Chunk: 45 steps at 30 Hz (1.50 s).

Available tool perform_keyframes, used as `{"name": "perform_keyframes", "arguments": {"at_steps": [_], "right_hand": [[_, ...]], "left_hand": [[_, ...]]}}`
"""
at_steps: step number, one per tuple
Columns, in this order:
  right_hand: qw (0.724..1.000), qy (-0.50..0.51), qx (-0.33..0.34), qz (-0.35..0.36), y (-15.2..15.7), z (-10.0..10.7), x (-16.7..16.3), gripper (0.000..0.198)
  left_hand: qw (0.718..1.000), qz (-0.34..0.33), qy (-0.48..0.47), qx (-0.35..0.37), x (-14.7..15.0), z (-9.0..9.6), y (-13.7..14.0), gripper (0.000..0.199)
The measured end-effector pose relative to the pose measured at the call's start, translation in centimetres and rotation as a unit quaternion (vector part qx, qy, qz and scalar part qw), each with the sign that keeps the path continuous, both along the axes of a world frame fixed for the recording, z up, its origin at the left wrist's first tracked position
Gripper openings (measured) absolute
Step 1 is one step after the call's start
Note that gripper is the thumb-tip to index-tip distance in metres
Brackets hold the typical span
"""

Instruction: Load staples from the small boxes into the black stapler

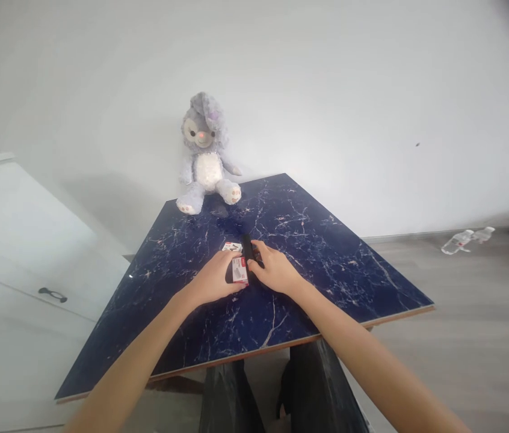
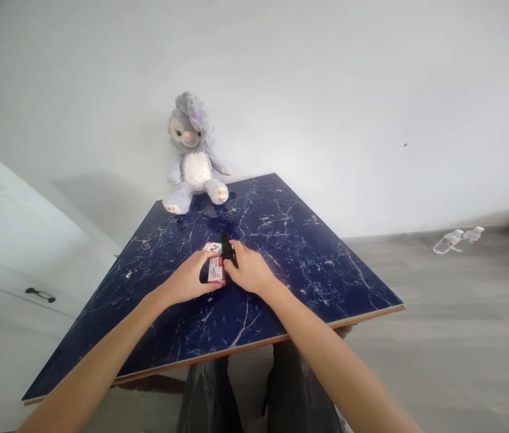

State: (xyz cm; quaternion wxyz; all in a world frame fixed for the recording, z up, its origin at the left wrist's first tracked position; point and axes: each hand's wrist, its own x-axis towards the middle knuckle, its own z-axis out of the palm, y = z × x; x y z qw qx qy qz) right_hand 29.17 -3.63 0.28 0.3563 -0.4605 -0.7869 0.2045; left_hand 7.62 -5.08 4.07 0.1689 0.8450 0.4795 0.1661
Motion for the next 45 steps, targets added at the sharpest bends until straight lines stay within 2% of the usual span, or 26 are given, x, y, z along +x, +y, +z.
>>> {"name": "perform_keyframes", "arguments": {"at_steps": [2,6,12,16,18,20,22,23,27,29,33,38,41,45], "right_hand": [[1.0,-0.001,0.002,0.007,0.0,0.0,0.1,0.045],[1.0,-0.008,-0.001,0.001,-0.1,0.1,0.2,0.048],[1.0,-0.021,-0.007,-0.008,-0.2,0.5,0.2,0.051],[1.0,-0.01,-0.02,-0.004,-0.2,0.5,0.2,0.051],[1.0,0.001,-0.025,-0.006,-0.1,0.4,0.2,0.05],[1.0,0.011,-0.026,-0.006,0.0,0.3,0.2,0.05],[1.0,0.015,-0.027,-0.004,0.1,0.1,0.2,0.049],[0.999,0.017,-0.029,-0.002,0.2,0.1,0.2,0.048],[0.999,0.022,-0.033,0.011,0.3,0.0,0.4,0.046],[0.999,0.021,-0.033,0.014,0.3,0.1,0.5,0.047],[0.999,0.013,-0.032,0.019,0.3,0.3,0.4,0.048],[0.999,0.011,-0.039,0.013,0.3,0.5,0.3,0.048],[0.998,0.017,-0.052,0.011,0.3,0.4,0.3,0.049],[0.998,0.019,-0.052,0.004,0.4,0.1,0.1,0.049]], "left_hand": [[1.0,0.006,-0.007,0.007,0.3,-0.5,0.1,0.081],[0.999,0.021,0.002,-0.025,-0.2,-1.7,0.2,0.104],[0.998,0.044,-0.01,-0.044,-0.8,-3.1,0.5,0.102],[0.999,0.018,-0.009,-0.05,-0.7,-2.4,0.7,0.104],[1.0,-0.012,0.0,-0.025,-0.9,-1.6,0.9,0.098],[0.999,-0.029,-0.002,0.019,-1.4,-0.9,1.6,0.077],[0.997,-0.018,-0.009,0.07,-1.9,-0.7,3.0,0.055],[0.996,-0.01,-0.003,0.093,-2.2,-0.7,3.9,0.051],[0.992,-0.06,0.073,0.078,-2.5,-1.6,7.0,0.053],[0.991,-0.053,0.089,0.086,-2.5,-2.0,7.4,0.054],[0.995,-0.029,0.073,0.06,-2.7,-2.4,6.4,0.055],[0.999,-0.024,-0.025,-0.021,-3.3,-3.3,5.2,0.066],[0.998,-0.009,-0.051,-0.047,-3.9,-2.7,4.2,0.071],[0.997,0.015,-0.052,-0.056,-3.8,-1.6,1.1,0.083]]}}
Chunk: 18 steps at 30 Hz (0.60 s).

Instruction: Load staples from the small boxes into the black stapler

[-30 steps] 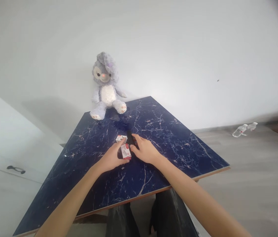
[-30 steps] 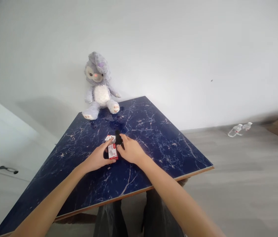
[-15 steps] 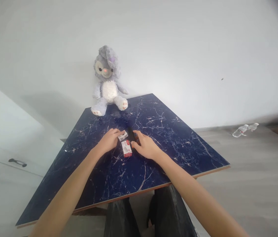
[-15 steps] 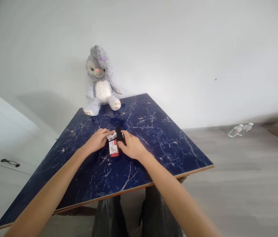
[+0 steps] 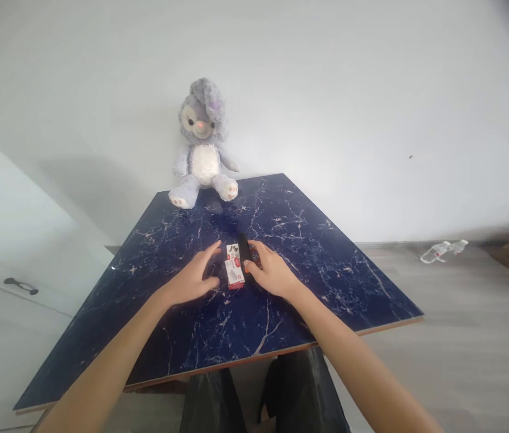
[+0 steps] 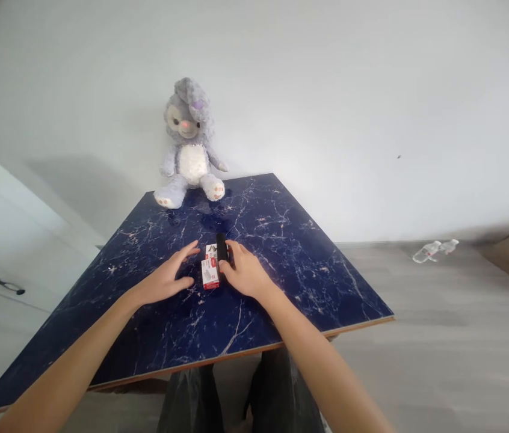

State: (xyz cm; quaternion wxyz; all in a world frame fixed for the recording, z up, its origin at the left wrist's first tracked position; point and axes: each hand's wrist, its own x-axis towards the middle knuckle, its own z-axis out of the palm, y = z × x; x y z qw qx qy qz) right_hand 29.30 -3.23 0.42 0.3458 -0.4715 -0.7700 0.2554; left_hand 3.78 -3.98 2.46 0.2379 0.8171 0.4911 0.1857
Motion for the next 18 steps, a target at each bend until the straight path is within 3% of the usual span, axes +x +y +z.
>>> {"name": "perform_keyframes", "arguments": {"at_steps": [3,6,11,18], "right_hand": [[1.0,-0.006,0.003,-0.009,0.0,-0.2,-0.1,0.049],[1.0,-0.005,0.006,-0.01,0.0,-0.2,-0.2,0.049],[1.0,-0.004,-0.001,-0.013,-0.2,-0.1,-0.3,0.05],[0.996,-0.036,0.021,-0.082,0.2,-0.2,0.8,0.051]], "left_hand": [[1.0,0.019,0.011,-0.002,1.3,-0.6,-2.0,0.105],[0.997,0.069,-0.014,0.019,2.6,-2.0,-2.6,0.098],[0.996,0.084,-0.023,0.017,2.7,-3.1,-2.0,0.1],[0.997,0.057,-0.003,0.046,4.4,-3.2,0.3,0.104]]}}
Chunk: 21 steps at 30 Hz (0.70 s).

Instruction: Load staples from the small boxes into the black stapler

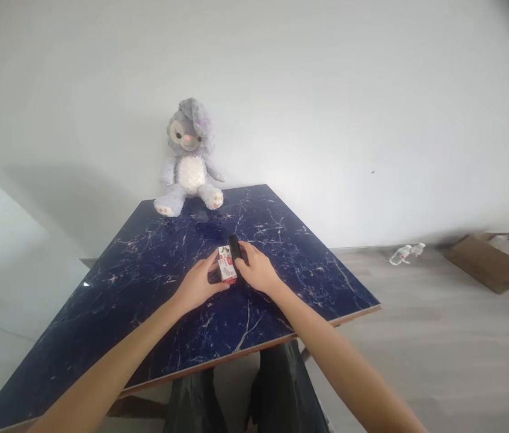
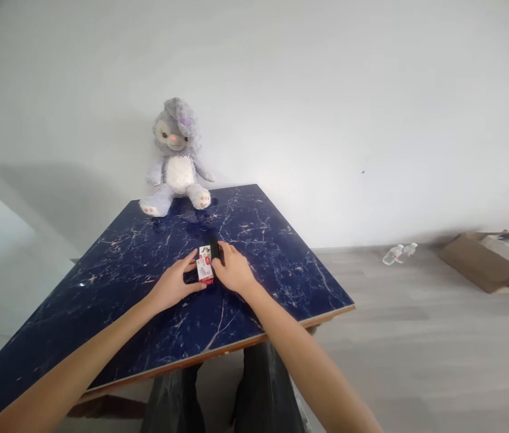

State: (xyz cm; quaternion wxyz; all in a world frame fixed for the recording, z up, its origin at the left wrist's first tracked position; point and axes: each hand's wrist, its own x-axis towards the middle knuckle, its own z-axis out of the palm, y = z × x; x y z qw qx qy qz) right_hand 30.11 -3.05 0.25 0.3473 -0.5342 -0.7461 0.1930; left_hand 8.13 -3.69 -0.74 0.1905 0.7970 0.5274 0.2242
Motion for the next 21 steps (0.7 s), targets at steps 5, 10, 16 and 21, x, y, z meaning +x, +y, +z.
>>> {"name": "perform_keyframes", "arguments": {"at_steps": [5,10,16,21], "right_hand": [[0.998,-0.028,0.009,-0.061,1.3,0.3,4.9,0.049],[0.989,-0.03,-0.031,-0.143,4.7,0.0,11.8,0.046],[0.98,0.001,0.025,-0.198,8.2,-1.9,16.1,0.048],[0.975,0.064,0.022,-0.212,8.5,-2.6,16.4,0.047]], "left_hand": [[0.999,-0.045,-0.017,0.018,5.6,-0.4,3.5,0.105],[0.994,-0.077,-0.056,0.044,14.9,-1.0,7.9,0.099],[0.994,-0.073,-0.067,0.055,21.1,-1.4,11.7,0.1],[0.99,-0.08,-0.087,0.081,20.6,-1.4,11.5,0.087]]}}
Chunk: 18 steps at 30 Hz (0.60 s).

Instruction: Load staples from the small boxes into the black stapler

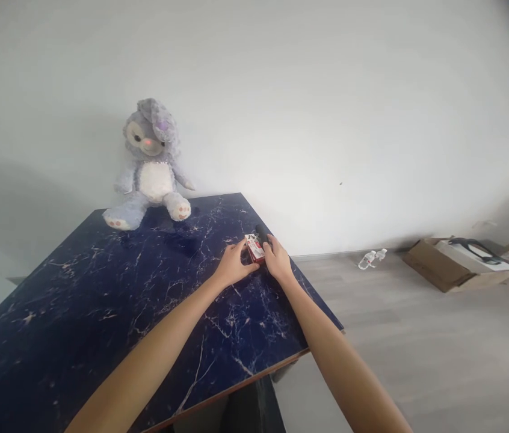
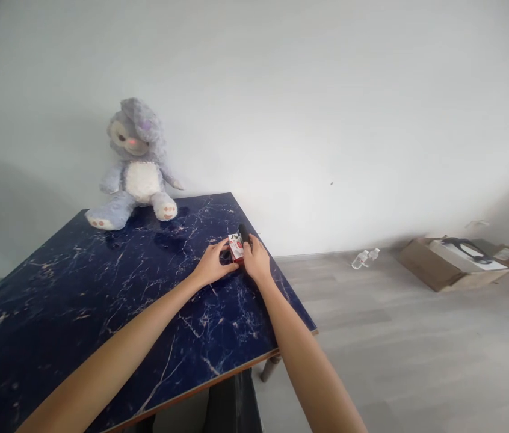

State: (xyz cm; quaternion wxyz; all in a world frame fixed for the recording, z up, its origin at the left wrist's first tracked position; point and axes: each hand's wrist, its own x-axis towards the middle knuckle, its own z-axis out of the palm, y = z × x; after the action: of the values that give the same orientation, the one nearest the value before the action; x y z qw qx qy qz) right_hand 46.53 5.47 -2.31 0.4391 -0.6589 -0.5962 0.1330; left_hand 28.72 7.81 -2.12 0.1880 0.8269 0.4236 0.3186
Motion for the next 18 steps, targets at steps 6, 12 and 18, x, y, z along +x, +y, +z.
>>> {"name": "perform_keyframes", "arguments": {"at_steps": [6,12,18], "right_hand": [[1.0,0.005,0.009,-0.009,-0.1,-0.2,0.0,0.047],[1.0,0.021,0.022,-0.006,0.1,-0.4,0.5,0.046],[0.998,0.057,0.037,-0.018,0.2,-0.6,1.3,0.042]], "left_hand": [[0.994,-0.002,0.007,0.11,0.4,0.5,-1.4,0.052],[0.989,-0.007,0.048,0.14,0.6,-0.1,-1.5,0.04],[0.99,0.007,0.046,0.134,0.4,0.3,-2.4,0.054]]}}
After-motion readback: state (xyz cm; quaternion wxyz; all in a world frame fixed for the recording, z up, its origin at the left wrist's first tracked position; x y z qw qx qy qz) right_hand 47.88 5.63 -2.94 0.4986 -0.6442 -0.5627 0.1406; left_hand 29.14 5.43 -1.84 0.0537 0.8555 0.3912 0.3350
